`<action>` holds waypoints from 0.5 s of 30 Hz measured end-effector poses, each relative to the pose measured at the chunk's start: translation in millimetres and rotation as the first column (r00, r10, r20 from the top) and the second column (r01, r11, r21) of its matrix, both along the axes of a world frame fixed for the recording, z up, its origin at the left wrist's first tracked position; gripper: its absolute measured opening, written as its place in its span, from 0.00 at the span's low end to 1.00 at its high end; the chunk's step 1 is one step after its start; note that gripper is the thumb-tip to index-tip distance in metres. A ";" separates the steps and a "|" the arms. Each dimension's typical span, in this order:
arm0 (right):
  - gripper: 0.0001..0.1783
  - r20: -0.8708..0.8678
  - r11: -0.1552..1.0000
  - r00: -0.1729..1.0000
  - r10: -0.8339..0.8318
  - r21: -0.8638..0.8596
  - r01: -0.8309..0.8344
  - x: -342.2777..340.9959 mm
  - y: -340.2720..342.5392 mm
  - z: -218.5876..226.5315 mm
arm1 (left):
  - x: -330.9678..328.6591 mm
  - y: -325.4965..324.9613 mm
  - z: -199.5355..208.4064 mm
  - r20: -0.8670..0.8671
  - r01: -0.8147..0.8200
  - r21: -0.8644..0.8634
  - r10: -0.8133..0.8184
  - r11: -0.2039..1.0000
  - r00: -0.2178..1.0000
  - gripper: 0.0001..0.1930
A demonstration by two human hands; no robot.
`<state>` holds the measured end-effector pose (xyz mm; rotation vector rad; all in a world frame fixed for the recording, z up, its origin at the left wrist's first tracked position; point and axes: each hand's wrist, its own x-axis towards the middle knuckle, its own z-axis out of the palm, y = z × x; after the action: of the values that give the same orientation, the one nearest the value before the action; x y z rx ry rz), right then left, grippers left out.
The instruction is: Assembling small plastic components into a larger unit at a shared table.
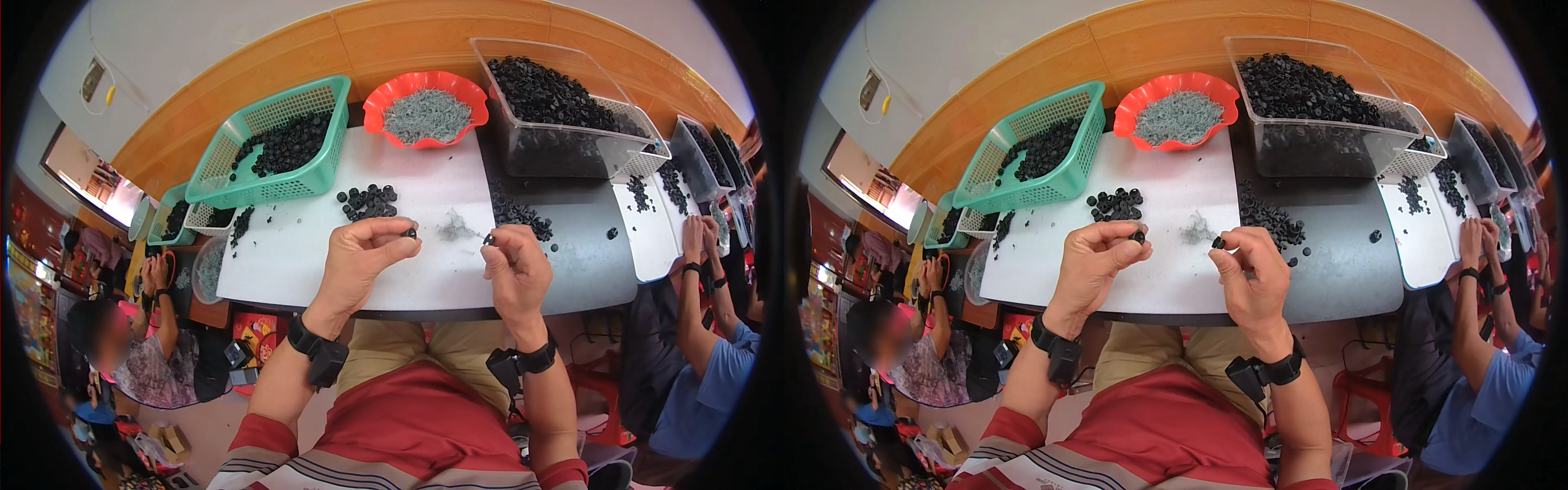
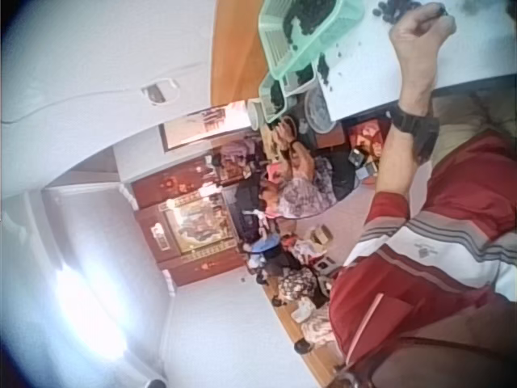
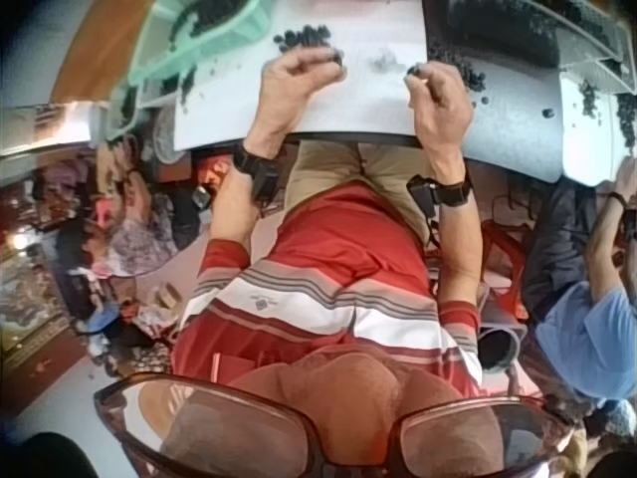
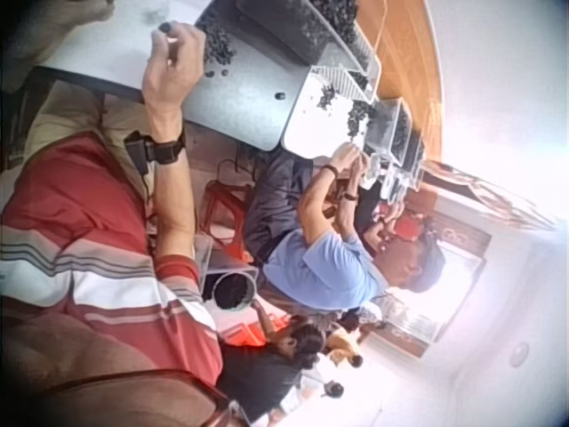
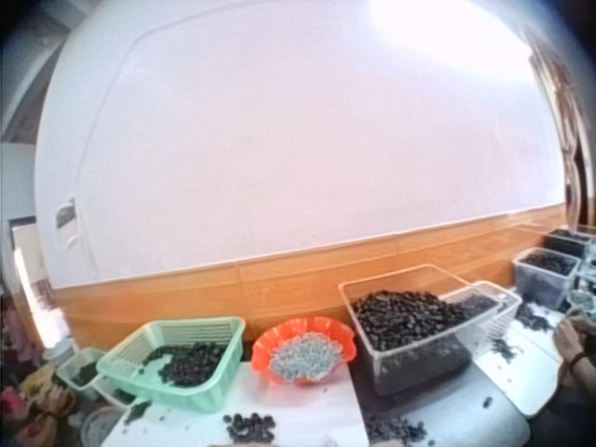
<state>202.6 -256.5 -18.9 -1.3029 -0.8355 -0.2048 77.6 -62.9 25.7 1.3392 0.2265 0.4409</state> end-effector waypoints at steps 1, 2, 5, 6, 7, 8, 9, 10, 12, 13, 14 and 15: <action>0.09 0.000 1.000 1.000 -0.001 -0.002 0.001 -0.4 -0.1 0.2 | -0.7 -0.4 -1.2 0.000 0.001 -0.002 -0.001 1.000 1.000 0.13; 0.09 -0.002 1.000 1.000 -0.001 0.000 0.001 -0.9 0.1 0.6 | -1.3 -0.6 -2.8 0.019 0.010 -0.100 -0.008 0.995 1.000 0.12; 0.09 -0.004 1.000 1.000 0.000 0.003 0.000 -1.2 0.2 0.1 | -2.7 -2.3 -4.1 0.053 0.035 -0.229 -0.023 0.973 0.998 0.11; 0.09 -0.004 1.000 1.000 0.001 0.005 -0.001 -1.2 0.3 -0.2 | -3.0 -3.0 -4.0 0.069 0.049 -0.260 -0.032 0.964 0.997 0.11; 0.09 -0.005 1.000 1.000 0.001 0.004 -0.001 -1.0 0.2 -0.2 | -3.3 -3.4 -4.1 0.069 0.049 -0.260 -0.032 0.964 0.997 0.11; 0.09 0.005 1.000 1.000 -0.002 0.002 0.002 -0.5 -0.1 -0.4 | -3.5 -3.7 -4.2 0.060 0.049 -0.259 -0.034 0.965 0.998 0.11; 0.09 0.015 1.000 1.000 -0.004 -0.001 0.004 -0.3 -0.3 -0.5 | -3.7 -4.2 -4.2 0.051 0.048 -0.258 -0.036 0.965 0.998 0.12; 0.09 0.014 1.000 1.000 -0.004 -0.001 0.004 -0.5 -0.1 -0.5 | -4.0 -5.0 -4.5 0.050 0.047 -0.259 -0.036 0.965 0.998 0.12; 0.09 0.010 1.000 1.000 -0.003 0.001 0.003 -0.9 0.0 -0.1 | -4.7 -6.8 -5.1 0.053 0.039 -0.292 -0.025 0.956 0.998 0.12; 0.09 0.008 1.000 1.000 -0.003 0.000 0.003 -0.9 -0.1 -0.2 | -4.9 -7.1 -5.4 0.052 0.039 -0.292 -0.025 0.956 0.998 0.12; 0.09 0.012 1.000 1.000 -0.004 0.000 0.004 -0.6 -0.3 -0.3 | -5.1 -7.3 -5.7 0.060 0.053 -0.307 -0.036 0.950 0.998 0.11; 0.09 0.015 1.000 1.000 -0.005 0.000 0.005 -0.4 -0.4 -0.4 | -5.2 -7.5 -6.0 0.069 0.068 -0.322 -0.048 0.944 0.996 0.11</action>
<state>202.3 -256.9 -19.3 -1.3047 -0.8451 -0.2185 72.4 -70.4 19.8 1.0054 0.1998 0.3752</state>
